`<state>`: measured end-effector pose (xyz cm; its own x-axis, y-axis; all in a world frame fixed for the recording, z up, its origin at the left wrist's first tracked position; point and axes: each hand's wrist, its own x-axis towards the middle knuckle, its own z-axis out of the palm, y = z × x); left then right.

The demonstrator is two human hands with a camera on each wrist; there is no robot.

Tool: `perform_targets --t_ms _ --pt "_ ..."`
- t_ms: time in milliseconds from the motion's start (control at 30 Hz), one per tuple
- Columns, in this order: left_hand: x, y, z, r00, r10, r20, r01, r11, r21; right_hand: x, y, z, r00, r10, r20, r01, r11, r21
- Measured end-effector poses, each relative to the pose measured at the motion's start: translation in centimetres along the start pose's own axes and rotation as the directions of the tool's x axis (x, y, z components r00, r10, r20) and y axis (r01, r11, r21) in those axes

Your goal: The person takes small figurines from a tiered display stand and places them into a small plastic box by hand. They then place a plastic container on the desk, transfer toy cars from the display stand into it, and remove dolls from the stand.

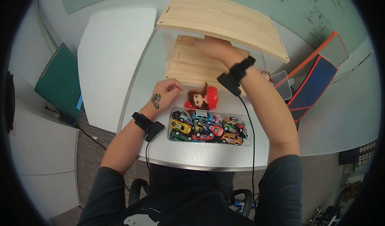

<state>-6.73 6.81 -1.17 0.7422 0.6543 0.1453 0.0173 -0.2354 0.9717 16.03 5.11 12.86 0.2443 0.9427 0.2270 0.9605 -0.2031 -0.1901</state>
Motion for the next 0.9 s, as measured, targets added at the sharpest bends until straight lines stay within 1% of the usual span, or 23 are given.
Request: perform_targets --t_ms 33,100,133,200,233,300,333,400,467,500,533,567,633,667,700,733,767,833,867,900 --pt "0.1 0.1 -0.1 1.0 0.001 -0.006 -0.001 1.0 0.006 1.2 -0.7 0.1 1.0 -0.006 -0.003 0.006 1.0 0.004" --pt "0.0 0.1 0.0 1.0 0.017 0.006 -0.017 0.999 0.033 2.6 -1.9 0.5 0.995 -0.1 -0.006 0.1 0.989 0.109" --pt "0.0 0.3 -0.1 1.0 0.025 0.009 -0.025 0.998 0.05 3.2 -1.8 0.8 0.994 -0.105 -0.008 0.105 0.988 0.109" --pt "0.2 0.1 -0.1 1.0 0.007 0.0 -0.007 0.999 0.034 3.9 -1.5 1.7 0.984 -0.14 -0.112 0.156 0.976 0.151" --pt "0.2 0.1 -0.1 1.0 -0.013 -0.003 0.013 1.0 0.016 3.9 -1.1 2.0 0.984 -0.138 -0.108 0.154 0.976 0.152" --pt "0.1 0.2 -0.1 0.999 -0.034 0.009 0.033 0.999 0.026 3.6 0.2 1.9 0.949 -0.218 -0.226 0.222 0.975 -0.006" --pt "0.1 0.4 -0.1 0.999 -0.049 0.016 0.048 0.998 0.039 2.3 0.6 1.2 0.95 -0.221 -0.222 0.224 0.974 -0.011" --pt "0.1 0.7 -0.2 0.999 -0.037 0.012 0.036 0.998 0.05 -3.3 0.7 -0.7 0.955 -0.174 -0.238 0.235 0.938 0.254" --pt "0.0 0.7 0.0 1.0 -0.021 0.014 0.02 0.998 0.063 -8.3 2.4 -2.1 0.969 -0.152 -0.197 0.205 0.935 0.29" --pt "0.0 0.7 0.0 1.0 -0.02 0.01 0.02 0.998 0.063 -10.8 3.7 -2.6 0.973 -0.165 -0.163 0.197 0.96 0.2" --pt "0.0 0.8 -0.1 1.0 -0.018 0.007 0.018 0.998 0.065 -13.2 4.2 -3.6 0.992 -0.123 -0.03 0.127 0.971 0.204" --pt "0.1 0.8 0.0 1.0 -0.013 0.013 0.012 0.998 0.062 -15.1 5.0 -4.2 0.986 -0.153 0.073 0.146 0.985 0.088" --pt "0.2 0.6 0.0 0.999 -0.045 0.018 0.044 0.998 0.053 -18.0 6.4 -4.3 0.953 -0.14 0.269 0.146 0.989 -0.004" --pt "0.3 0.2 0.1 0.999 -0.039 0.029 0.038 0.999 0.017 -18.7 6.8 -4.1 0.956 -0.127 0.263 0.134 0.991 -0.009" --pt "0.3 0.0 0.0 0.999 -0.031 0.042 0.031 0.999 0.021 -19.2 7.0 -3.6 0.935 -0.05 0.351 0.038 0.999 0.039" --pt "0.3 0.2 -0.1 0.997 -0.06 0.048 0.06 0.998 0.0 -19.7 7.0 -3.1 0.9 0.02 0.436 -0.061 0.995 0.081" --pt "0.3 0.3 -0.1 0.995 -0.09 0.053 0.091 0.996 -0.021 -19.8 7.0 -2.5 0.904 0.027 0.427 -0.068 0.994 0.081" --pt "0.3 0.3 0.0 0.996 -0.075 0.053 0.077 0.997 -0.029 -19.6 6.6 -1.5 0.916 -0.099 0.388 -0.033 0.947 0.32" --pt "0.3 0.3 -0.1 0.993 -0.096 0.065 0.102 0.991 -0.091 -19.3 6.1 -1.7 0.891 -0.077 0.448 -0.134 0.897 0.421" --pt "0.3 0.2 0.0 0.99 -0.118 0.076 0.129 0.98 -0.152 -19.2 6.5 -1.5 0.895 -0.078 0.44 -0.13 0.896 0.424"
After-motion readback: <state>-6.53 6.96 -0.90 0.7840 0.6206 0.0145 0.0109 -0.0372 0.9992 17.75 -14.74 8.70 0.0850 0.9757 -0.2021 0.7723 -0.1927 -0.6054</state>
